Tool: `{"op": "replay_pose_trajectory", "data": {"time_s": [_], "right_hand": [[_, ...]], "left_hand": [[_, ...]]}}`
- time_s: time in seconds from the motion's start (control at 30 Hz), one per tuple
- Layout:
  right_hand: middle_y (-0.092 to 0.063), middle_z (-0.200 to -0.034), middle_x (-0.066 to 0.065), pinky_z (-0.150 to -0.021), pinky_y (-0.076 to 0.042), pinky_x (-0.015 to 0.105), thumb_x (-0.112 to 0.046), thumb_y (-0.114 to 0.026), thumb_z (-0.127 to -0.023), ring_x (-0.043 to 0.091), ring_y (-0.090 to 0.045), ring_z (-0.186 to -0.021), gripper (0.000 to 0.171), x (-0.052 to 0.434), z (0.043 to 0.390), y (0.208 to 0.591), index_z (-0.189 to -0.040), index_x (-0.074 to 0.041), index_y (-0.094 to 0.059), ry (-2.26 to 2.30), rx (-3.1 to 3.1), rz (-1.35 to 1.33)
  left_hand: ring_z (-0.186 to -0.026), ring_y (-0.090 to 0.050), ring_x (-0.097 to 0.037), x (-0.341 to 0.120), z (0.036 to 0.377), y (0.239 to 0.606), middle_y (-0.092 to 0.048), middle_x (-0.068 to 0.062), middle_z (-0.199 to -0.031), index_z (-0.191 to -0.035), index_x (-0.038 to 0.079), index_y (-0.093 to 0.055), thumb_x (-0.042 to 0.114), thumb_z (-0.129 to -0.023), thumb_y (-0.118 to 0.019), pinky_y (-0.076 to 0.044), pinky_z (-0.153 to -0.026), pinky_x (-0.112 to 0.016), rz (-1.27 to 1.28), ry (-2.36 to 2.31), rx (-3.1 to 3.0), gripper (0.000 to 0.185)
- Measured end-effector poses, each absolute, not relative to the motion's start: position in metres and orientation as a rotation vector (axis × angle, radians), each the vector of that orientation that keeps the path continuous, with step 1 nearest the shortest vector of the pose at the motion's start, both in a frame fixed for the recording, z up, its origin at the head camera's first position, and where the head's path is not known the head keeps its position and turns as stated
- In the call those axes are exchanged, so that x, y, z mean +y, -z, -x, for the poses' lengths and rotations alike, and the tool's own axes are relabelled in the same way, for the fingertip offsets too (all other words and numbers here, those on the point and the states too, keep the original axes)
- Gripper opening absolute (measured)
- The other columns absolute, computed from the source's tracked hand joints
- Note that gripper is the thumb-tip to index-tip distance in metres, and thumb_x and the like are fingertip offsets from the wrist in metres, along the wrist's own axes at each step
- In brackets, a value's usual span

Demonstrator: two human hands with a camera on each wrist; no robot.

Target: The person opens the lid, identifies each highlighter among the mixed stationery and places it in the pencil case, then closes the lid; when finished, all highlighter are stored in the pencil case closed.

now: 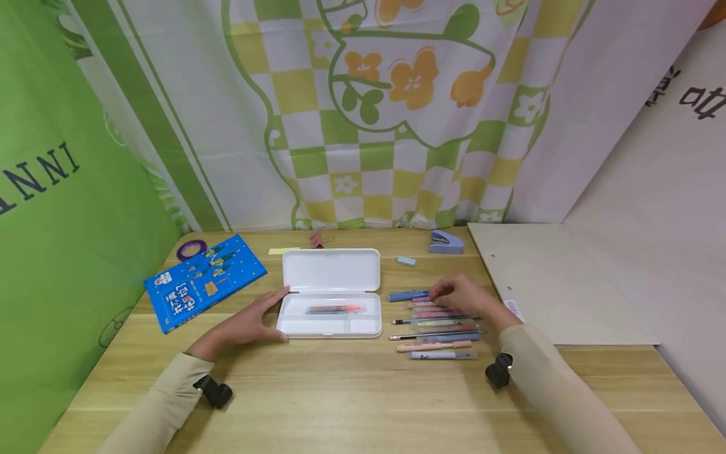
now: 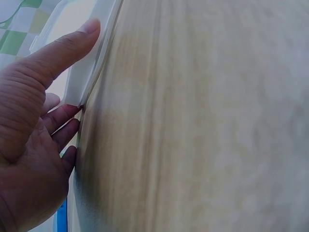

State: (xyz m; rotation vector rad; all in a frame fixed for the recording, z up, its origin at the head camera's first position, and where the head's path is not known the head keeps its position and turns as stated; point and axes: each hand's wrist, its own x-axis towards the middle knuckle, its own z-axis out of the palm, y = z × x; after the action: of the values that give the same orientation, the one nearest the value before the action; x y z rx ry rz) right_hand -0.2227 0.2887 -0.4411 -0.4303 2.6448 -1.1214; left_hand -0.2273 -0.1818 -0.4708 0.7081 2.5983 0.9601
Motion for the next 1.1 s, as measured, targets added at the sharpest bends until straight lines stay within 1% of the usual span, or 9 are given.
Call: {"op": "replay_pose_trajectory", "data": {"time_s": [0.1,0.3,0.47,0.53,0.6,0.8,1.1], "right_hand": [[-0.069,-0.094,0.01,-0.066,-0.049,0.027,-0.003,-0.065,-0.086,0.016,-0.058,-0.082,0.012,0.2893,0.2248,0.4437,-0.097,0.0,-0.071,1.127,2.63,0.42],[-0.07,-0.093,0.009,-0.074,-0.05,0.03,-0.002,-0.067,-0.085,0.019,-0.061,-0.087,0.013,0.2878,0.2278,0.4469,-0.097,0.001,-0.071,1.094,2.648,0.509],[-0.07,-0.096,0.009,-0.078,-0.052,0.037,-0.003,-0.067,-0.086,0.025,-0.063,-0.092,0.013,0.2846,0.2277,0.4457,-0.097,-0.003,-0.073,1.031,2.696,0.547],[-0.07,-0.098,0.008,-0.08,-0.052,0.039,-0.004,-0.067,-0.086,0.026,-0.063,-0.094,0.013,0.2833,0.2276,0.4456,-0.097,-0.006,-0.074,0.988,2.73,0.559],[-0.07,-0.097,0.008,-0.08,-0.052,0.041,-0.004,-0.067,-0.086,0.027,-0.064,-0.094,0.012,0.2826,0.2275,0.4453,-0.096,-0.006,-0.074,0.957,2.753,0.588],[-0.071,-0.096,0.008,-0.078,-0.052,0.041,-0.003,-0.068,-0.084,0.026,-0.065,-0.091,0.012,0.28,0.2265,0.4445,-0.094,-0.006,-0.074,0.915,2.775,0.622],[-0.071,-0.095,0.006,-0.079,-0.052,0.04,-0.002,-0.066,-0.086,0.025,-0.064,-0.091,0.012,0.2808,0.2274,0.4444,-0.094,-0.006,-0.074,0.938,2.748,0.64]], "left_hand": [[-0.136,-0.026,-0.039,-0.1814,0.2265,0.4727,-0.03,-0.02,-0.149,-0.151,0.009,-0.021,0.042,-0.072,-0.081,-0.025,-0.109,-0.056,-0.709,-0.955,2.601,0.105],[-0.137,-0.025,-0.038,-0.1804,0.2244,0.4716,-0.03,-0.019,-0.149,-0.152,0.011,-0.021,0.043,-0.071,-0.081,-0.025,-0.109,-0.055,-0.677,-0.966,2.591,0.105],[-0.137,-0.024,-0.037,-0.1816,0.2248,0.4721,-0.028,-0.018,-0.15,-0.152,0.012,-0.019,0.044,-0.071,-0.08,-0.024,-0.109,-0.055,-0.673,-0.946,2.596,0.106],[-0.137,-0.024,-0.037,-0.182,0.2251,0.4725,-0.028,-0.018,-0.151,-0.152,0.012,-0.019,0.045,-0.071,-0.08,-0.025,-0.109,-0.056,-0.676,-0.94,2.6,0.106],[-0.137,-0.025,-0.037,-0.1822,0.2254,0.473,-0.029,-0.018,-0.15,-0.152,0.012,-0.019,0.045,-0.071,-0.08,-0.025,-0.109,-0.056,-0.684,-0.935,2.604,0.106],[-0.138,-0.024,-0.036,-0.182,0.2261,0.4724,-0.029,-0.016,-0.151,-0.152,0.014,-0.019,0.045,-0.07,-0.081,-0.025,-0.109,-0.054,-0.681,-0.928,2.605,0.107],[-0.137,-0.025,-0.037,-0.1816,0.2265,0.4731,-0.03,-0.017,-0.15,-0.152,0.012,-0.021,0.044,-0.071,-0.081,-0.025,-0.109,-0.055,-0.702,-0.939,2.61,0.105]]}}
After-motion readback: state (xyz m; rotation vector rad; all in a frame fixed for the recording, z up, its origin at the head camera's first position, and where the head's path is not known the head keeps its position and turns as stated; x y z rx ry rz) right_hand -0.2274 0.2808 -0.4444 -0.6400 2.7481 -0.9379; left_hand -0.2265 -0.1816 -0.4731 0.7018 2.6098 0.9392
